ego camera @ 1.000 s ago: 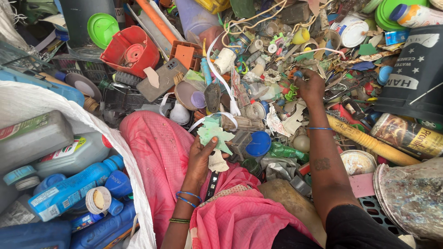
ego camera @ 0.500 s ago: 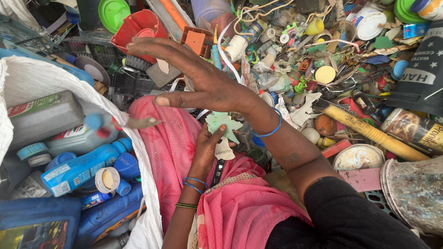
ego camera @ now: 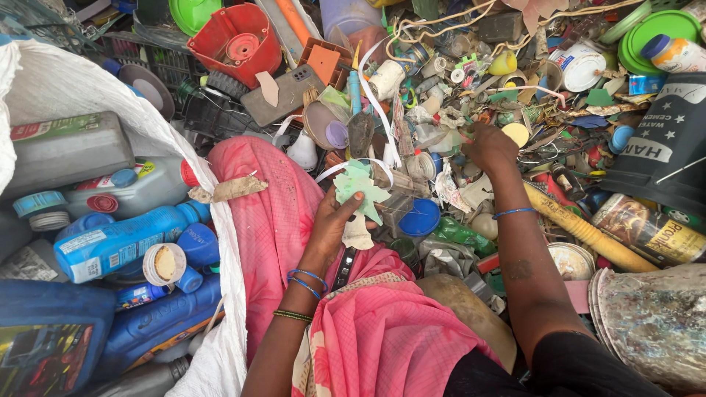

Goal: The person sits on the ground and sorts through a large pile of mixed waste, picking up plastic items such as bottle caps, toys, and containers. They place selected items into a white sack beside them.

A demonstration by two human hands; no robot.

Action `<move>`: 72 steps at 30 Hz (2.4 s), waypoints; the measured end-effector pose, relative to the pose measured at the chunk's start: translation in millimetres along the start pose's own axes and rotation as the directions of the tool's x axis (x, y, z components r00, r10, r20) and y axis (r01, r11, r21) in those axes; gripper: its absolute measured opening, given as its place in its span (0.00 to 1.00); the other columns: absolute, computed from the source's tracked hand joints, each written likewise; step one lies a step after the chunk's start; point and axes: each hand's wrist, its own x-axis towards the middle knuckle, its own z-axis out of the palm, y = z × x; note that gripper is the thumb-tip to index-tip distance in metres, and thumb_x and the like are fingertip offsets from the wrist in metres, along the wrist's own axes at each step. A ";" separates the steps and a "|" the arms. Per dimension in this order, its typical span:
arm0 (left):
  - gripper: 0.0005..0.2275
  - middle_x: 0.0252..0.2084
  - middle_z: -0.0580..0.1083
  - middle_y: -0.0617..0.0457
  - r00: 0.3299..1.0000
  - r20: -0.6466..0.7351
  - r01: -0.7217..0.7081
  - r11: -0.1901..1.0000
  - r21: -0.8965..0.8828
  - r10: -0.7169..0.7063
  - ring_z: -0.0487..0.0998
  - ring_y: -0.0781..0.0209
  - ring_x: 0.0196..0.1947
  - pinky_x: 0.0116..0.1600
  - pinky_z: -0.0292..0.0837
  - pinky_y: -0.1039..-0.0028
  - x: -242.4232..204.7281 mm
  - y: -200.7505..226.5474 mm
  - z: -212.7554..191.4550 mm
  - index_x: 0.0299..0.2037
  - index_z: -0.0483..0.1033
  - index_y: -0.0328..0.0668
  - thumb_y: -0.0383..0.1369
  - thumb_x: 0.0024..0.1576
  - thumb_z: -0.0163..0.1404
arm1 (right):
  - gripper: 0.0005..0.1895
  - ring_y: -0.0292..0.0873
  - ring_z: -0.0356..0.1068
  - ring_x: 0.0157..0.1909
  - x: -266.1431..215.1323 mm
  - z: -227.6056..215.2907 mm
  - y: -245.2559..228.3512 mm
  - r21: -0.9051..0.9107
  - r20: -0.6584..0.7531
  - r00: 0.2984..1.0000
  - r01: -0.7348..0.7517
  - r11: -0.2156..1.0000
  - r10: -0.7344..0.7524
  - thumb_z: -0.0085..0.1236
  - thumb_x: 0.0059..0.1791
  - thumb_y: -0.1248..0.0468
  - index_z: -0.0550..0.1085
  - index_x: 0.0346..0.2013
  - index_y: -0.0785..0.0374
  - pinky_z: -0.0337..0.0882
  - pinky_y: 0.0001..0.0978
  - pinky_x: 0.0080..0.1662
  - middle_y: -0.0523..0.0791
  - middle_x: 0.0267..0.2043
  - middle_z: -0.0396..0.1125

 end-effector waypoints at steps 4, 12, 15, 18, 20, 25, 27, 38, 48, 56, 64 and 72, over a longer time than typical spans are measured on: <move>0.24 0.52 0.76 0.46 1.000 -0.016 0.008 1.000 0.003 -0.008 0.84 0.55 0.42 0.37 0.85 0.67 -2.8 0.5 0.4 0.64 0.64 0.36 0.35 0.59 0.55 | 0.23 0.57 0.74 0.49 3.4 57.8 20.8 -0.058 -0.217 0.976 -0.046 0.997 0.032 0.67 0.44 0.58 0.78 0.53 0.52 0.73 0.51 0.49 0.52 0.57 0.70; 0.23 0.52 0.76 0.45 1.000 -0.012 -0.004 1.000 -0.026 0.004 0.82 0.55 0.43 0.38 0.85 0.66 -3.8 6.9 5.2 0.63 0.65 0.36 0.35 0.60 0.55 | 0.15 0.48 0.77 0.39 12.1 14.8 15.7 0.437 -0.329 0.944 0.125 0.891 0.029 0.65 0.41 0.64 0.79 0.43 0.56 0.75 0.41 0.43 0.46 0.37 0.76; 0.22 0.51 0.76 0.43 1.000 -0.011 0.000 1.000 -0.029 0.000 0.83 0.53 0.43 0.38 0.85 0.67 -4.6 4.1 5.2 0.63 0.65 0.37 0.36 0.61 0.54 | 0.15 0.50 0.77 0.38 19.1 2.3 15.1 0.323 -0.269 0.963 0.082 0.943 0.009 0.66 0.40 0.64 0.79 0.42 0.56 0.74 0.44 0.41 0.47 0.35 0.76; 0.22 0.51 0.76 0.43 1.000 -0.021 0.002 1.000 -0.019 -0.003 0.83 0.53 0.43 0.38 0.85 0.66 -5.5 4.1 2.9 0.63 0.65 0.36 0.36 0.61 0.53 | 0.21 0.55 0.75 0.37 19.3 10.1 10.0 0.048 -0.129 0.990 -0.043 0.998 0.049 0.71 0.37 0.59 0.76 0.41 0.59 0.73 0.49 0.37 0.50 0.35 0.74; 0.22 0.51 0.76 0.44 0.999 -0.036 0.006 1.000 -0.001 -0.006 0.83 0.53 0.43 0.38 0.84 0.66 -4.4 4.0 2.7 0.63 0.66 0.35 0.36 0.61 0.53 | 0.26 0.57 0.75 0.36 13.2 21.4 8.5 -0.067 -0.142 0.986 -0.093 0.993 0.083 0.74 0.35 0.56 0.73 0.42 0.62 0.72 0.50 0.36 0.52 0.34 0.74; 0.22 0.52 0.76 0.46 0.999 -0.045 0.008 1.000 0.013 -0.007 0.82 0.57 0.43 0.37 0.85 0.66 -5.6 3.5 3.2 0.63 0.66 0.37 0.35 0.60 0.53 | 0.17 0.56 0.75 0.37 -10.5 38.2 6.7 0.050 -0.384 0.923 0.017 0.999 0.004 0.70 0.42 0.59 0.75 0.40 0.60 0.71 0.50 0.38 0.50 0.34 0.75; 0.22 0.51 0.76 0.45 0.999 -0.039 0.006 1.000 0.022 -0.006 0.82 0.56 0.43 0.38 0.85 0.66 -4.4 4.5 3.7 0.63 0.66 0.37 0.35 0.61 0.53 | 0.14 0.55 0.75 0.36 -8.1 25.2 4.4 0.164 -0.349 0.934 -0.021 0.986 0.078 0.70 0.40 0.59 0.76 0.36 0.58 0.72 0.48 0.40 0.49 0.32 0.75; 0.23 0.52 0.76 0.45 0.998 -0.054 0.013 1.000 0.016 -0.012 0.82 0.57 0.42 0.37 0.85 0.67 -4.2 2.7 1.7 0.63 0.66 0.36 0.36 0.60 0.55 | 0.29 0.57 0.75 0.38 18.1 -4.0 18.0 0.001 -0.153 0.986 -0.068 0.998 0.068 0.75 0.38 0.47 0.72 0.42 0.62 0.71 0.50 0.38 0.53 0.34 0.75; 0.26 0.52 0.75 0.45 0.999 -0.040 0.017 1.000 0.008 -0.017 0.83 0.55 0.42 0.37 0.85 0.67 -2.5 -0.2 1.8 0.66 0.63 0.38 0.37 0.59 0.55 | 0.18 0.55 0.72 0.35 23.5 4.1 46.9 0.273 -0.321 0.936 -0.058 0.960 0.147 0.69 0.42 0.52 0.74 0.31 0.62 0.69 0.48 0.39 0.51 0.32 0.73; 0.24 0.52 0.75 0.45 0.999 -0.043 0.024 1.000 -0.018 -0.024 0.83 0.54 0.43 0.38 0.85 0.66 -0.7 3.3 4.2 0.65 0.63 0.36 0.36 0.60 0.54 | 0.12 0.40 0.63 0.36 24.7 -50.4 42.5 0.692 -0.544 0.826 0.341 0.636 0.149 0.63 0.50 0.65 0.67 0.33 0.64 0.69 0.34 0.42 0.44 0.34 0.62; 0.22 0.51 0.76 0.45 0.998 -0.054 0.033 0.999 0.005 -0.033 0.82 0.54 0.43 0.37 0.85 0.65 -0.9 4.8 5.2 0.63 0.65 0.37 0.37 0.61 0.53 | 0.14 0.37 0.74 0.46 -22.6 -122.9 -34.0 0.670 -0.467 0.865 0.482 0.565 -0.184 0.64 0.51 0.71 0.67 0.44 0.61 0.76 0.29 0.49 0.42 0.43 0.70; 0.30 0.54 0.77 0.44 1.000 0.004 0.002 0.968 -0.251 -0.001 0.83 0.52 0.50 0.47 0.84 0.58 -4.2 8.3 3.8 0.65 0.64 0.37 0.53 0.61 0.46 | 0.15 0.37 0.74 0.49 -91.9 -87.9 -167.9 0.995 -0.016 0.856 0.067 0.080 -0.516 0.63 0.51 0.66 0.69 0.48 0.60 0.75 0.29 0.51 0.43 0.44 0.71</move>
